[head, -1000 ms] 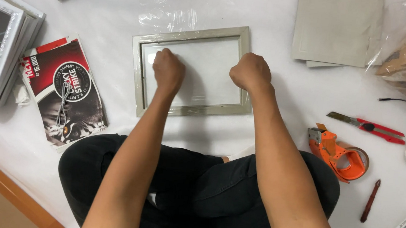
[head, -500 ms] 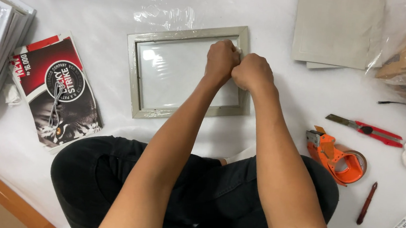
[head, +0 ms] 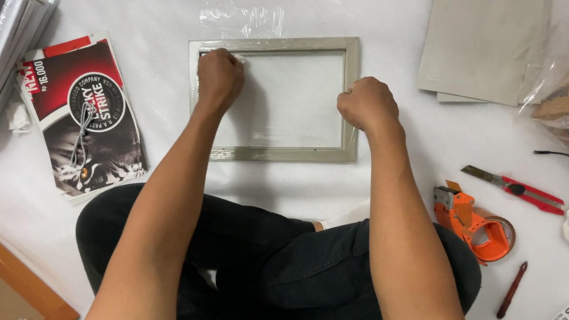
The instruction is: Assembling a picture frame by cleaning the glass, inserting the artwork, and securing the backboard
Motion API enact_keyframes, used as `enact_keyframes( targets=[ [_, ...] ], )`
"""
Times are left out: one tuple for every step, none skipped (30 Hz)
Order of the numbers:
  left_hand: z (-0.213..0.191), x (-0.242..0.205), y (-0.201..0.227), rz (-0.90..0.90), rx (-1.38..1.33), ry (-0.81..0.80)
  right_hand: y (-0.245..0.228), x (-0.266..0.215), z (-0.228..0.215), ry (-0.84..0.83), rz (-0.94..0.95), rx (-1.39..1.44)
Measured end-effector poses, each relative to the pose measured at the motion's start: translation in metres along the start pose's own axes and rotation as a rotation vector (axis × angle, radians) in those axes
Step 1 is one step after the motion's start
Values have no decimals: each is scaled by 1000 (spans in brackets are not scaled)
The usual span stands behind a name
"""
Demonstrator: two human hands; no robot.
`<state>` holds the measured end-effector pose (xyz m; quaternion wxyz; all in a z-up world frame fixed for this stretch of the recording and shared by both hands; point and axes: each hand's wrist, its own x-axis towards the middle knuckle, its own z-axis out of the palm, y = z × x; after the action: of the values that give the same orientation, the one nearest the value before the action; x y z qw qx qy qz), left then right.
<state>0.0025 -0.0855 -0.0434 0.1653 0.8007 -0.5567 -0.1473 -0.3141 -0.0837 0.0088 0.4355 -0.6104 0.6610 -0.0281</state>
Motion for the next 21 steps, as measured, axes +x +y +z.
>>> enact_keyframes(
  targets=[
    [-6, 1, -6, 1, 1, 1, 0, 0, 0, 1, -1, 1],
    [-12, 3, -12, -24, 29, 36, 0, 0, 0, -6, 4, -2],
    [-17, 4, -18, -47, 57, 69, 0, 0, -1, -12, 10, -3],
    [-21, 4, -19, -45, 59, 70, -2, -1, -2, -10, 10, -1],
    [-25, 3, -20, -53, 114, 105, -4, -3, -3, -17, 13, 0],
    [-29, 3, -21, -61, 169, 140, -6, -4, -5, -24, 15, 1],
    [-29, 0, -18, -55, 174, 139, -6, -3, -3, -23, 17, 8],
    [-28, -2, -15, -80, 180, 181, -6, -2, -2, -21, 16, 13],
    [-26, -3, -11, -101, 185, 220, -4, -1, -1, -18, 19, 18],
    [-20, -1, -11, -93, 188, 217, -4, 1, 0, -15, 23, 25],
    [-13, 0, -11, -111, 181, 227, -3, 3, 1, -22, 26, 25],
    [-6, 1, -11, -129, 174, 238, -3, 6, 1, -29, 28, 24],
    [7, 0, -5, -127, 178, 237, -2, 7, 2, -30, 29, 28],
    [19, -1, 0, -70, 152, 230, -1, 9, 2, -21, 38, 33],
    [32, -3, 4, -14, 126, 221, -1, 10, 3, -14, 47, 39],
    [31, -10, 24, -12, 131, 220, 0, 11, 3, -15, 48, 43],
    [31, -17, 44, 14, 79, 185, 1, 12, 2, 0, 60, 49],
    [32, -25, 64, 40, 27, 150, 2, 13, 2, 16, 73, 55],
    [42, -25, 73, 41, 28, 146, 1, 12, 1, 15, 76, 57],
    [52, -26, 82, 81, -4, 112, 1, 12, 0, 24, 80, 72],
    [62, -26, 92, 123, -37, 78, 0, 11, -1, 35, 84, 87]
  ],
)
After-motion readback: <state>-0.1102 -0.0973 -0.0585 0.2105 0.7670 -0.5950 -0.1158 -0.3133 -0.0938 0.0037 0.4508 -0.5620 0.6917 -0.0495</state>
